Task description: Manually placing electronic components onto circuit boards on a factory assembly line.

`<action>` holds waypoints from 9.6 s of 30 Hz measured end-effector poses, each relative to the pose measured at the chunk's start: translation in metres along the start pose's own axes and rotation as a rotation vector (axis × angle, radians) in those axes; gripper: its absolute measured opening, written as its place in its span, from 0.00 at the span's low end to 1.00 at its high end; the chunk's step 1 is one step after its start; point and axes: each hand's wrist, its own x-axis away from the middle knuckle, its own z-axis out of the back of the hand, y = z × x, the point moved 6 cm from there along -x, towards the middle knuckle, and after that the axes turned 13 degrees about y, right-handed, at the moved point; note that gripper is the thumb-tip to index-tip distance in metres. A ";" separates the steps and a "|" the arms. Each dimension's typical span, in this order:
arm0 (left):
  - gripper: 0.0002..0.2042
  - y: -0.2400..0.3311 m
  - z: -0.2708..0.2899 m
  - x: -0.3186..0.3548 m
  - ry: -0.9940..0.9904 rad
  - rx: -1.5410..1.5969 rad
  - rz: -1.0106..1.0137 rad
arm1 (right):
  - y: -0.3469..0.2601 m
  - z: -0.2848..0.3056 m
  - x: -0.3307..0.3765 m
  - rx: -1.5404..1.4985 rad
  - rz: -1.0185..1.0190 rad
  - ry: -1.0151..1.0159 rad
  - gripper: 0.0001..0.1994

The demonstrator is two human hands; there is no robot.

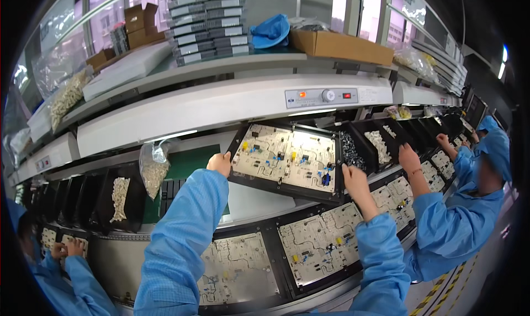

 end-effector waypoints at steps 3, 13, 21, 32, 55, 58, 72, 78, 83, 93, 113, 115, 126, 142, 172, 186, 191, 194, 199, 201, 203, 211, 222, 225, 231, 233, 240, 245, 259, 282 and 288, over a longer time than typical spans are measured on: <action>0.21 -0.005 -0.004 0.000 0.038 -0.022 0.001 | 0.001 -0.010 0.009 -0.105 -0.068 -0.112 0.19; 0.22 0.006 0.045 0.046 -0.115 0.040 -0.133 | -0.001 0.040 0.058 -0.217 -0.192 -0.059 0.16; 0.19 0.061 0.128 0.146 -0.601 0.184 -0.156 | -0.013 0.175 0.107 -0.393 -0.475 -0.103 0.11; 0.14 0.175 0.179 0.167 -0.770 0.251 -0.515 | -0.041 0.294 0.050 -0.467 -0.494 0.075 0.08; 0.17 0.326 0.139 -0.087 -0.258 0.344 -0.232 | -0.074 0.143 -0.369 -0.387 -0.175 -0.379 0.16; 0.18 0.321 0.127 -0.094 -0.222 0.310 -0.230 | -0.059 0.111 -0.383 -0.393 -0.218 -0.490 0.15; 0.30 0.292 0.159 -0.058 -0.220 0.236 -0.232 | -0.104 0.205 -0.253 -0.300 0.265 0.666 0.20; 0.04 0.117 0.200 0.084 -0.169 0.244 -0.367 | -0.223 0.024 0.038 -0.475 0.286 -0.335 0.06; 0.04 -0.056 0.237 0.169 -0.027 0.014 -0.275 | -0.260 -0.094 0.117 -0.237 0.703 -0.254 0.05; 0.06 -0.213 0.249 0.307 0.308 0.048 -0.048 | -0.257 -0.221 0.180 0.030 0.599 -0.454 0.06; 0.11 -0.279 0.218 0.041 -0.102 -0.556 0.087 | -0.328 -0.041 0.277 -0.879 0.189 -0.908 0.09; 0.11 -0.279 0.210 0.032 -0.101 -0.564 0.067 | -0.323 -0.043 0.292 -0.979 -0.124 -1.045 0.09; 0.10 -0.106 0.211 0.066 0.272 -0.238 -0.413 | -0.301 -0.045 0.300 -1.136 -0.173 -1.123 0.07; 0.12 -0.167 0.082 -0.009 -0.440 -0.184 -0.549 | -0.358 -0.118 0.290 -0.560 0.382 -1.211 0.08; 0.09 -0.189 0.287 0.242 0.163 0.315 -0.084 | -0.392 -0.180 0.351 -0.484 0.867 -0.877 0.10; 0.08 -0.130 0.112 0.173 -0.319 0.105 -0.399 | -0.138 -0.025 0.027 -0.010 0.407 0.150 0.10; 0.06 -0.121 0.091 0.170 -0.323 0.026 -0.413 | 0.045 0.009 -0.101 0.427 0.240 0.236 0.16; 0.05 -0.118 0.096 0.169 -0.291 0.023 -0.488 | 0.077 0.009 -0.115 0.624 0.119 0.294 0.22; 0.07 -0.124 0.088 0.176 -0.254 0.037 -0.575 | 0.147 -0.002 -0.128 0.510 0.427 0.075 0.19; 0.07 -0.130 0.096 0.178 -0.272 -0.015 -0.490 | 0.148 -0.038 -0.121 0.340 0.278 -0.069 0.16; 0.07 -0.127 0.115 0.187 -0.266 -0.053 -0.449 | 0.097 -0.052 -0.096 0.193 0.169 -0.021 0.14; 0.06 -0.119 0.112 0.181 -0.281 -0.030 -0.504 | 0.080 -0.043 -0.104 -0.081 0.101 -0.353 0.14; 0.07 -0.115 0.108 0.175 -0.337 -0.082 -0.492 | 0.105 -0.039 -0.085 0.235 0.264 0.164 0.16; 0.07 -0.120 0.110 0.178 -0.367 -0.086 -0.470 | 0.097 -0.032 -0.082 0.224 0.269 0.373 0.17; 0.07 -0.116 0.113 0.182 -0.369 -0.139 -0.525 | 0.076 -0.018 -0.082 0.278 0.262 0.480 0.17; 0.07 -0.116 0.115 0.180 -0.382 -0.116 -0.515 | 0.068 -0.009 -0.082 0.272 0.255 0.490 0.17; 0.12 -0.107 0.115 0.156 -0.409 -0.072 -0.488 | 0.050 0.050 -0.085 0.265 0.266 0.561 0.19; 0.10 -0.082 0.108 0.128 -0.153 -0.207 -0.756 | 0.039 0.100 -0.057 0.204 0.293 0.551 0.16; 0.10 -0.090 0.065 0.111 -0.117 -0.582 -0.919 | -0.082 0.167 0.062 -0.323 0.154 0.399 0.09; 0.02 -0.085 0.051 0.105 0.069 -0.677 -0.994 | -0.221 -0.101 0.144 -0.627 0.119 0.116 0.12; 0.11 -0.092 0.054 0.095 -0.224 -0.745 -0.790 | -0.207 -0.060 0.050 -0.634 0.382 0.211 0.04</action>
